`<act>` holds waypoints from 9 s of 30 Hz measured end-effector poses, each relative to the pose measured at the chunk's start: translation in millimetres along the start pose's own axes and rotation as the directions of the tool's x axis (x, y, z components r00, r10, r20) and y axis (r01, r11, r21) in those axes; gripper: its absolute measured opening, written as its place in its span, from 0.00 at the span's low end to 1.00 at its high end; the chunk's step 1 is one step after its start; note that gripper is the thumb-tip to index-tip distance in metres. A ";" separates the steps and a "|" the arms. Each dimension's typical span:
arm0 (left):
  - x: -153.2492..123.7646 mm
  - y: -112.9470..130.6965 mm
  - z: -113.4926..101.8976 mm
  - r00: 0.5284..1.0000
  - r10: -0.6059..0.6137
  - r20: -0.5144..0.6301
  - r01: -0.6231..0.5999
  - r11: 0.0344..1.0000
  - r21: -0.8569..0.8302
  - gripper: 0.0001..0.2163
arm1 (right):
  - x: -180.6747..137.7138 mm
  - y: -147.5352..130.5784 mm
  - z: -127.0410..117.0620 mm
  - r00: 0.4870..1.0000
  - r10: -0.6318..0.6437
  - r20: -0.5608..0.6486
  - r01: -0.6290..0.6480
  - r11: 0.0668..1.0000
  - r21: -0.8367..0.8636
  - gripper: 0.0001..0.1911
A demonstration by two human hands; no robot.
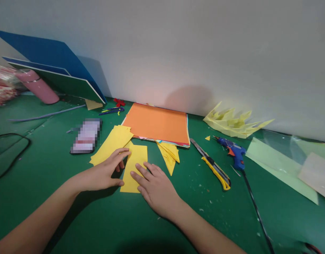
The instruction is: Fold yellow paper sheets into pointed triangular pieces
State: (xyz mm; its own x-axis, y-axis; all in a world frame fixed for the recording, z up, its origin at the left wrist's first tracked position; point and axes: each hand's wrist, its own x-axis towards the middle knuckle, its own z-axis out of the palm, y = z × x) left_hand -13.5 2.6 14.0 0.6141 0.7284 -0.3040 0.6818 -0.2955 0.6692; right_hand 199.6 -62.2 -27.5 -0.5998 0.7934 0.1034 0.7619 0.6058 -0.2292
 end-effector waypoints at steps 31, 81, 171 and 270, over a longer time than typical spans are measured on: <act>-1.9 -6.3 7.0 0.999 0.005 -0.038 -0.004 1.000 0.017 0.34 | 2.9 1.1 -9.8 0.995 0.009 0.099 -0.016 0.997 0.074 0.22; 15.2 9.0 36.1 0.939 0.154 -0.307 -0.016 0.912 0.409 0.24 | 50.5 25.4 -5.2 0.843 0.519 -0.145 -0.325 0.704 0.631 0.33; 23.7 2.2 29.7 0.939 0.019 -0.343 -0.144 0.928 -0.344 0.12 | 44.8 29.7 -12.4 0.761 0.649 0.020 -0.125 0.116 0.985 0.20; 20.4 21.5 41.4 0.892 -0.191 -0.410 -0.203 0.641 -0.740 0.14 | 36.4 29.9 -5.3 0.894 0.448 -0.020 -0.160 0.361 0.919 0.16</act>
State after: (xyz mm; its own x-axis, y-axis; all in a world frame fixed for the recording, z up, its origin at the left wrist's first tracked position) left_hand 30.1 -14.6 -5.9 0.2546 0.9594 -0.1211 0.0179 0.1205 0.9925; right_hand 201.8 -14.9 -25.5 -0.1902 0.9817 0.0091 0.1465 0.0376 -0.9885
